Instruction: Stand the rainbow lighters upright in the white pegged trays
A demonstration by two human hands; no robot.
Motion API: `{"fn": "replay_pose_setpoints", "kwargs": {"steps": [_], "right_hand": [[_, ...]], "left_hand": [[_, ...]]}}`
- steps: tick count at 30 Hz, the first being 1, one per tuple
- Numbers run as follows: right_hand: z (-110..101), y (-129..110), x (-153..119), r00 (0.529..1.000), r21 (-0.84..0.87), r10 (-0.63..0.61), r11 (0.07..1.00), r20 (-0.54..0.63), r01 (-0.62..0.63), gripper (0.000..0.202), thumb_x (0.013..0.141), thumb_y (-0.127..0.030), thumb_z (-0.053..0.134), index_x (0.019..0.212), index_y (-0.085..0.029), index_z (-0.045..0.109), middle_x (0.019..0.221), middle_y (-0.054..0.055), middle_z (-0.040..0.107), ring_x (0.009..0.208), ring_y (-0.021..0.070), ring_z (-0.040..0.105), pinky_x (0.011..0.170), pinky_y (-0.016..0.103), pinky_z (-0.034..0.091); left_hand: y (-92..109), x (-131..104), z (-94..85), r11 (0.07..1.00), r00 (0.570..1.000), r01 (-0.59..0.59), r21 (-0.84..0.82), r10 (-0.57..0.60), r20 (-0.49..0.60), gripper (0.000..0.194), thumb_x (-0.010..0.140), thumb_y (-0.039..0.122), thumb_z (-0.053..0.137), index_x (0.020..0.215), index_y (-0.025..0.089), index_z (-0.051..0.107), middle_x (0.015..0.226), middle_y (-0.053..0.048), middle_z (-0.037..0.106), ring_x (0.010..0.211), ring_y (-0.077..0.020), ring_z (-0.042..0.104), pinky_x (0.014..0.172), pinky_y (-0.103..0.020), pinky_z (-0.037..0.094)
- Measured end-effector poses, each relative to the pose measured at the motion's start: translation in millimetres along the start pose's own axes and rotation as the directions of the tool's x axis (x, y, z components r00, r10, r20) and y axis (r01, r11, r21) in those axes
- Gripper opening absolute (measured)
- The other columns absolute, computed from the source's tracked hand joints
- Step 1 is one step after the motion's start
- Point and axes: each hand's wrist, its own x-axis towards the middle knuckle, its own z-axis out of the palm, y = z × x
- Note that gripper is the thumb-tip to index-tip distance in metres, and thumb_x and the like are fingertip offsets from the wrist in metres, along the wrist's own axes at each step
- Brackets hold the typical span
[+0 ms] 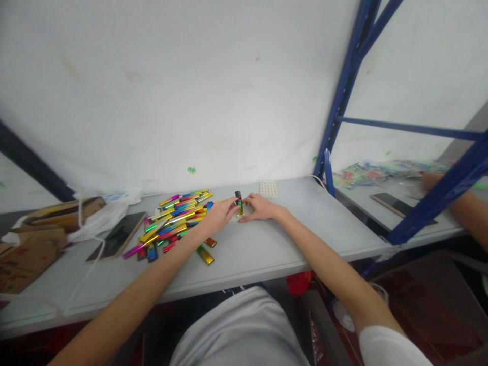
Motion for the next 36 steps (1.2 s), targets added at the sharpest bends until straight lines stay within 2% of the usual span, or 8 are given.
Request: {"fn": "replay_pose_setpoints", "kwargs": {"steps": [6, 12, 15, 17, 20, 23, 27, 36], "right_hand": [[0.1, 0.6, -0.4, 1.000, 0.013, -0.004, 1.000, 0.007, 0.003, 0.062, 0.081, -0.057, 0.084, 0.124, -0.015, 0.069, 0.115, 0.012, 0.063, 0.106, 0.0290, 0.061, 0.097, 0.041, 0.048], [-1.8, -0.9, -0.3, 1.000, -0.007, -0.002, 1.000, 0.023, 0.002, 0.063, 0.081, -0.060, 0.082, 0.122, -0.014, 0.068, 0.111, 0.012, 0.063, 0.103, 0.0287, 0.060, 0.094, 0.040, 0.049], [-2.5, -2.0, -0.3, 1.000, -0.016, -0.001, 1.000, 0.025, 0.002, 0.063, 0.081, -0.061, 0.082, 0.120, -0.014, 0.069, 0.112, 0.012, 0.063, 0.103, 0.0290, 0.060, 0.094, 0.040, 0.049], [-3.0, -2.8, -0.3, 1.000, -0.031, 0.006, 0.999, 0.025, -0.005, 0.063, 0.081, -0.061, 0.082, 0.119, -0.013, 0.069, 0.111, 0.013, 0.063, 0.102, 0.0292, 0.060, 0.093, 0.039, 0.049], [-3.8, -4.1, -0.2, 0.999, -0.052, 0.023, 0.998, 0.027, -0.022, 0.067, 0.081, -0.063, 0.081, 0.121, -0.011, 0.068, 0.109, 0.013, 0.063, 0.098, 0.0285, 0.061, 0.088, 0.038, 0.050], [-4.3, -4.7, -0.1, 0.999, -0.057, 0.028, 0.998, 0.028, -0.026, 0.069, 0.081, -0.064, 0.080, 0.123, -0.011, 0.068, 0.109, 0.014, 0.063, 0.096, 0.0279, 0.061, 0.085, 0.037, 0.050], [-3.6, -3.5, -0.1, 1.000, -0.042, 0.020, 0.999, 0.015, -0.020, 0.068, 0.080, -0.063, 0.081, 0.121, -0.011, 0.069, 0.110, 0.014, 0.064, 0.097, 0.0287, 0.062, 0.087, 0.037, 0.050], [-4.2, -4.1, 0.0, 0.999, -0.057, 0.025, 0.998, 0.021, -0.024, 0.068, 0.080, -0.065, 0.081, 0.120, -0.011, 0.069, 0.112, 0.015, 0.064, 0.098, 0.0297, 0.062, 0.088, 0.039, 0.051]], "left_hand": [[-4.3, -2.1, 1.2, 0.999, 0.998, 0.033, -0.031, -0.035, -0.053, 0.013, 0.100, 0.030, 0.060, 0.102, 0.020, 0.067, 0.080, -0.003, 0.069, 0.080, -0.0226, 0.067, 0.082, -0.033, 0.049], [-2.1, -5.2, 1.3, 0.995, 0.999, 0.052, 0.083, -0.051, -0.011, 0.026, 0.099, 0.038, 0.061, 0.080, 0.020, 0.066, 0.081, -0.006, 0.068, 0.081, -0.0233, 0.064, 0.080, -0.033, 0.046], [2.9, -7.3, -7.0, 0.989, 0.999, 0.046, 0.139, -0.047, 0.001, 0.034, 0.102, 0.044, 0.054, 0.084, 0.020, 0.068, 0.085, -0.008, 0.070, 0.081, -0.0235, 0.064, 0.080, -0.034, 0.046], [3.7, -8.9, -17.7, 0.967, 0.996, 0.088, 0.239, -0.078, -0.049, 0.035, 0.105, 0.040, 0.046, 0.087, 0.019, 0.069, 0.088, -0.010, 0.071, 0.084, -0.0246, 0.066, 0.083, -0.035, 0.046], [-4.6, -12.0, -35.9, 0.880, 0.970, 0.234, 0.413, -0.185, -0.154, 0.030, 0.102, 0.029, 0.044, 0.093, 0.018, 0.070, 0.094, -0.013, 0.073, 0.093, -0.0279, 0.067, 0.090, -0.039, 0.046], [-19.9, -17.2, -46.2, 0.770, 0.931, 0.364, 0.524, -0.314, -0.186, 0.033, 0.100, 0.037, 0.047, 0.102, 0.015, 0.072, 0.104, -0.019, 0.073, 0.106, -0.0348, 0.066, 0.096, -0.046, 0.047], [-31.4, -23.4, -42.1, 0.691, 0.898, 0.410, 0.595, -0.421, -0.129, 0.051, 0.100, 0.051, 0.044, 0.112, 0.010, 0.073, 0.119, -0.027, 0.069, 0.120, -0.0430, 0.061, 0.099, -0.055, 0.047], [-34.9, -17.9, -40.6, 0.694, 0.848, 0.474, 0.542, -0.526, -0.067, 0.051, 0.100, 0.052, 0.044, 0.109, 0.013, 0.076, 0.125, -0.026, 0.067, 0.125, -0.0434, 0.058, 0.101, -0.058, 0.048]]}}
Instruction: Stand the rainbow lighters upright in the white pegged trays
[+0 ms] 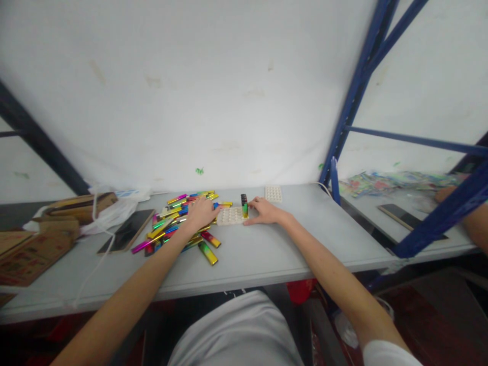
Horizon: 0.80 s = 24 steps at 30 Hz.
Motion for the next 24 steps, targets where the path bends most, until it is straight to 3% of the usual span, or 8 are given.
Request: {"fn": "replay_pose_setpoints", "kwargs": {"steps": [9, 18, 22, 24], "right_hand": [[-0.1, -0.2, 0.4, 1.000, -0.014, -0.002, 1.000, 0.011, 0.002, 0.070, 0.081, -0.065, 0.079, 0.122, -0.009, 0.069, 0.111, 0.015, 0.064, 0.098, 0.0298, 0.061, 0.088, 0.039, 0.050], [0.7, -2.9, -0.1, 1.000, -0.032, 0.002, 0.999, 0.021, -0.001, 0.068, 0.082, -0.064, 0.079, 0.123, -0.010, 0.069, 0.113, 0.016, 0.065, 0.101, 0.0299, 0.063, 0.091, 0.039, 0.052], [-15.7, -7.0, -4.2, 0.998, -0.034, 0.037, 0.999, 0.058, -0.035, 0.066, 0.079, -0.059, 0.084, 0.122, -0.011, 0.070, 0.115, 0.017, 0.068, 0.102, 0.0318, 0.066, 0.090, 0.040, 0.053], [-35.1, -18.3, -12.6, 0.993, -0.046, 0.102, 0.994, 0.058, -0.099, 0.052, 0.084, -0.055, 0.081, 0.115, -0.014, 0.072, 0.110, 0.016, 0.071, 0.097, 0.0313, 0.068, 0.088, 0.040, 0.053]], "left_hand": [[0.4, 3.5, -1.1, 0.999, 0.999, 0.023, 0.025, -0.022, -0.035, 0.052, 0.099, 0.052, 0.046, 0.115, 0.012, 0.074, 0.127, -0.026, 0.067, 0.124, -0.0413, 0.061, 0.102, -0.055, 0.048], [5.8, 1.0, 0.8, 0.994, 0.997, 0.012, 0.105, -0.003, -0.080, 0.045, 0.101, 0.041, 0.044, 0.111, 0.009, 0.075, 0.121, -0.027, 0.069, 0.118, -0.0412, 0.063, 0.099, -0.055, 0.046], [5.2, 0.0, -1.7, 0.995, 0.999, 0.007, 0.098, -0.003, -0.038, 0.042, 0.102, 0.039, 0.045, 0.112, 0.011, 0.074, 0.123, -0.025, 0.069, 0.122, -0.0409, 0.061, 0.101, -0.055, 0.046], [3.5, 0.2, -2.4, 0.998, 1.000, 0.008, 0.067, -0.006, -0.024, 0.041, 0.102, 0.038, 0.044, 0.112, 0.011, 0.073, 0.122, -0.024, 0.069, 0.122, -0.0402, 0.062, 0.101, -0.054, 0.047]]}}
